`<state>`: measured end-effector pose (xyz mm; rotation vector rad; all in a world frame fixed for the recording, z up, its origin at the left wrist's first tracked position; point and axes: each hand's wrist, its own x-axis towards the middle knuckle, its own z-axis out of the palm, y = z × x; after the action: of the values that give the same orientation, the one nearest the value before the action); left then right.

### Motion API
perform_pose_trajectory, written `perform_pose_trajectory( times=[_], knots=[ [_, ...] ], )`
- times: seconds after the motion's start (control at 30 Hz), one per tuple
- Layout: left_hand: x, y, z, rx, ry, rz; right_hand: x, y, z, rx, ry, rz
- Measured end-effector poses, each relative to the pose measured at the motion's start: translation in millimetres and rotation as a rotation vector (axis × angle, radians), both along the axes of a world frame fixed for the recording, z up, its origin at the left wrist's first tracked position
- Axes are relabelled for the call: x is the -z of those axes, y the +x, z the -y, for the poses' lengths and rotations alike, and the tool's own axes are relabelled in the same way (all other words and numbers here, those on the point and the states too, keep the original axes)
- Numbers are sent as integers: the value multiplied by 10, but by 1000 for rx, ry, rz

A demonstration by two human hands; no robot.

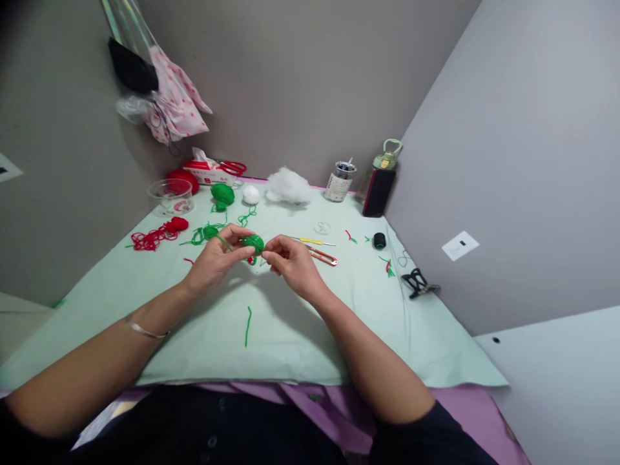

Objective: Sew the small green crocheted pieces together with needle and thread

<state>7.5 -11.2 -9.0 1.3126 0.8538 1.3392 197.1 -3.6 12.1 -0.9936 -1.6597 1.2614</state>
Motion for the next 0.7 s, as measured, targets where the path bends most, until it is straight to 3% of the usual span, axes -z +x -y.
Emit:
perform_pose_trajectory(
  times=[0.23,0.37,0.43,0.6,0.7],
  knots=[
    [-13,1,-19,21,42,-71,20,11,-32,-56,-193,-152],
    [-16,-11,-36,22,43,-86,-44,19,9,-55,-206,-235],
    [-14,-15,-36,13,29,-89,-61,35,18,-39,-141,-173],
    [29,5,-22,45,14,-126,-7,74,-9,94,190,144],
    [45,14,-17,56,-9,-161,20,80,-13,86,255,193]
  ],
)
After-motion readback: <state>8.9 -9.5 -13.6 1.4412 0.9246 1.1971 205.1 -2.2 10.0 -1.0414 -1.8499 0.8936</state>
